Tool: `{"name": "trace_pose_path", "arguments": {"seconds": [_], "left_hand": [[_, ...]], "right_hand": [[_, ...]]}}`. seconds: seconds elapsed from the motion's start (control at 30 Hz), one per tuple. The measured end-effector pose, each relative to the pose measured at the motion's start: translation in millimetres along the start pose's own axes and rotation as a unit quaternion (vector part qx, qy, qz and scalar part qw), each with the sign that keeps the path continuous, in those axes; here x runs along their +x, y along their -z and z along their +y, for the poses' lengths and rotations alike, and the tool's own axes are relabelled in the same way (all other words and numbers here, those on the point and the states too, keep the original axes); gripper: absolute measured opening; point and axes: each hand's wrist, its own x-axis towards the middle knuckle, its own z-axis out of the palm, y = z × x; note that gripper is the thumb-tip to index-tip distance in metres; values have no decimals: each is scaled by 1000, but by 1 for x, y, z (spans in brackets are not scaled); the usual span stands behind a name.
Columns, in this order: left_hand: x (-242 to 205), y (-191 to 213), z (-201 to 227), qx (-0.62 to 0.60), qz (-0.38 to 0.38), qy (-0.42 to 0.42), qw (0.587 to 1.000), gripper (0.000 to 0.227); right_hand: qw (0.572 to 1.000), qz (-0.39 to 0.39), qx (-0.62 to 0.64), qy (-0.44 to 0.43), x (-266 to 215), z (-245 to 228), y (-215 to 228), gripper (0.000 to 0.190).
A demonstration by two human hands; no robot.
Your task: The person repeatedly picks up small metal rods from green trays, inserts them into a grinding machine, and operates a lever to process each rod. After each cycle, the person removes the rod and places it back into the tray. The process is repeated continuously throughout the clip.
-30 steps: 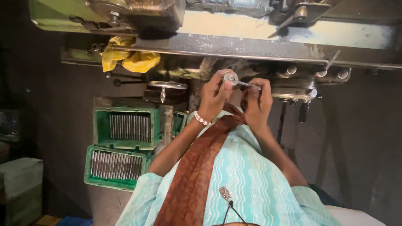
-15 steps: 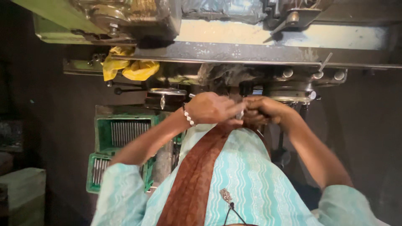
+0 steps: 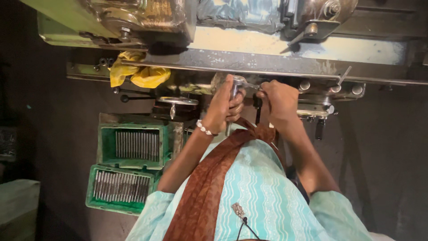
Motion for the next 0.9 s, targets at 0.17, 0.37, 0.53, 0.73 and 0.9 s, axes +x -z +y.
{"name": "trace_pose_path", "arguments": {"seconds": [0.17,0.37,0.53,0.73,0.9], "left_hand": [[0,8,9,34,-43,68,996,53],[14,-3,-7,382,99,-211,894,43],[23,-4,-19,394,104,-356,841,43],[30,-16,-27,138,132,-263,946,42],[23,-14,-11,113,135,-225,958,48]], "right_hand": [[992,-110,-4,53,-1,12,10,27],[985,-171,-19,-31,-11,21,4,25],[997,-49,53,-39,3,17,4,19],[998,-28,-28,57,47,9,31,33],[997,27,-48,52,56,-8,32,33]]}}
